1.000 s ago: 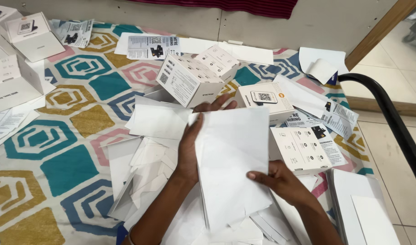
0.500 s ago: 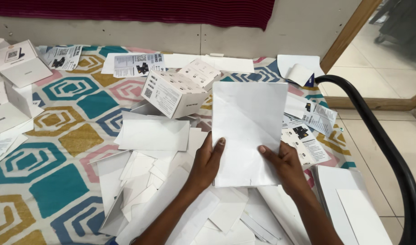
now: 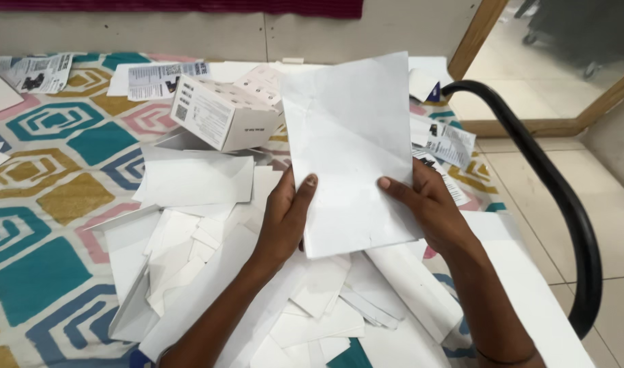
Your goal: The person folds white paper sheets by hand and places them into a stack. They repeatedly pick up sheets, fold them, and add them to a growing pile on a patterned rug.
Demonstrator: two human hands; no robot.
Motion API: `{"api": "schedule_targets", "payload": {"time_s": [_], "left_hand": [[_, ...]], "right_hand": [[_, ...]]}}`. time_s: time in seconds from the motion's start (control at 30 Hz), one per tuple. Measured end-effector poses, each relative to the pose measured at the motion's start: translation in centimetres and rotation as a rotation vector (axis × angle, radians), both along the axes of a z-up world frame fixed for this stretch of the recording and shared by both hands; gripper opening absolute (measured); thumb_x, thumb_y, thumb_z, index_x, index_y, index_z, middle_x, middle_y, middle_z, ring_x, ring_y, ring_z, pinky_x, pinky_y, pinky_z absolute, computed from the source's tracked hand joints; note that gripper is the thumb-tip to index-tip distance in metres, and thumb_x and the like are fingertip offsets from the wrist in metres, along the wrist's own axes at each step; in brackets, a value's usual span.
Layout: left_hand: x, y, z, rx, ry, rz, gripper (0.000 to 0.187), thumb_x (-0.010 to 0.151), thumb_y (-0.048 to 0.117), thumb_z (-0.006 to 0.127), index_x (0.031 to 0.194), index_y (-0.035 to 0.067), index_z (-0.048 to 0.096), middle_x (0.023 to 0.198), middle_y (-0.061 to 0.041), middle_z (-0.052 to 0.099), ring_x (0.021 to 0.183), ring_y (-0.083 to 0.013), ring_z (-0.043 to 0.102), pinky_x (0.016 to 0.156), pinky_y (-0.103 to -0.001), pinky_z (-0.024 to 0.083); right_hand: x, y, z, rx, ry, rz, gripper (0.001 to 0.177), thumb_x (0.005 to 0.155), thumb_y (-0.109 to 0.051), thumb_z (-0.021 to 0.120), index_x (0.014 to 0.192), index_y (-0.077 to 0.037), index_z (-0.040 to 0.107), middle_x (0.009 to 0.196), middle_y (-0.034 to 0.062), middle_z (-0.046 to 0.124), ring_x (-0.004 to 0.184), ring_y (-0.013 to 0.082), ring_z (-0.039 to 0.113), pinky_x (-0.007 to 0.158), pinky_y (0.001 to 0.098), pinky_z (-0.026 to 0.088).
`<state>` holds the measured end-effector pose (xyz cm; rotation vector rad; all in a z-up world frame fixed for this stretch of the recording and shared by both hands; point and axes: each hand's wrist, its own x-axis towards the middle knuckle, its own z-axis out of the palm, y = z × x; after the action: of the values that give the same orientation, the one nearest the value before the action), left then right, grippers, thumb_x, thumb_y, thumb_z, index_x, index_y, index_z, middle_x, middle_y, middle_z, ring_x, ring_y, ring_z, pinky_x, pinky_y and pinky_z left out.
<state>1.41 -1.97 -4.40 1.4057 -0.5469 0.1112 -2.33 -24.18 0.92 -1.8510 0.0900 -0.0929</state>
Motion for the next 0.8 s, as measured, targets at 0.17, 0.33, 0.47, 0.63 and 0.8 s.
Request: {"api": "schedule_targets", "payload": {"time_s": [0.17, 0.33, 0.47, 0.63, 0.8], "left_hand": [[-3.2, 0.3, 0.8, 0.097, 0.351, -0.253, 0.034, 0.101, 0.030, 0.053, 0.117, 0.001, 0.065, 0.082, -0.008, 0.072, 0.066, -0.0129, 0.073, 0.052, -0.029, 0.063], [-6.8, -2.9, -0.8, 0.116, 0.575, -0.387, 0.032, 0.099, 0.027, 0.059, 0.107, -0.002, 0.070, 0.078, -0.010, 0.074, 0.064, -0.0159, 0.073, 0.057, -0.032, 0.065], [-9.4, -5.3, -4.1, 0.206, 0.779, -0.409, 0.034, 0.097, 0.028, 0.061, 0.104, -0.003, 0.073, 0.073, -0.012, 0.074, 0.061, -0.0168, 0.072, 0.056, -0.031, 0.063], [-9.7, -6.1, -7.7, 0.301, 0.924, -0.386, 0.039, 0.097, 0.029, 0.062, 0.106, -0.006, 0.074, 0.068, -0.014, 0.071, 0.057, -0.0180, 0.070, 0.054, -0.032, 0.063], [-9.3, -8.2, -8.8, 0.434, 1.018, -0.330, 0.039, 0.097, 0.030, 0.064, 0.113, -0.005, 0.073, 0.070, -0.013, 0.075, 0.059, -0.0207, 0.074, 0.056, -0.035, 0.064]], "right_hand": [[-4.2, -3.5, 0.6, 0.012, 0.061, 0.000, 0.047, 0.089, -0.022, 0.067, 0.126, 0.004, 0.058, 0.077, 0.0168, 0.076, 0.051, 0.0177, 0.070, 0.048, 0.0311, 0.061], [-10.0, -8.2, -3.4, 0.082, 0.219, -0.126, 0.047, 0.088, -0.021, 0.070, 0.128, 0.002, 0.062, 0.080, 0.0184, 0.075, 0.053, 0.0177, 0.066, 0.047, 0.0307, 0.056], [-15.5, -12.5, -5.1, -0.120, 0.078, -0.205, 0.051, 0.100, -0.025, 0.068, 0.146, -0.006, 0.056, 0.113, 0.0168, 0.068, 0.094, 0.0174, 0.069, 0.076, 0.0335, 0.059], [-20.5, -16.5, -5.8, -0.785, 0.182, -0.502, 0.057, 0.089, -0.033, 0.070, 0.141, -0.014, 0.054, 0.142, 0.0098, 0.063, 0.120, 0.0299, 0.066, 0.094, 0.0434, 0.057], [-22.3, -17.0, -7.4, -0.953, 0.437, -0.476, 0.095, 0.067, -0.047, 0.085, 0.148, -0.017, 0.047, 0.146, 0.0133, 0.052, 0.128, 0.0356, 0.056, 0.099, 0.0500, 0.051]]}}
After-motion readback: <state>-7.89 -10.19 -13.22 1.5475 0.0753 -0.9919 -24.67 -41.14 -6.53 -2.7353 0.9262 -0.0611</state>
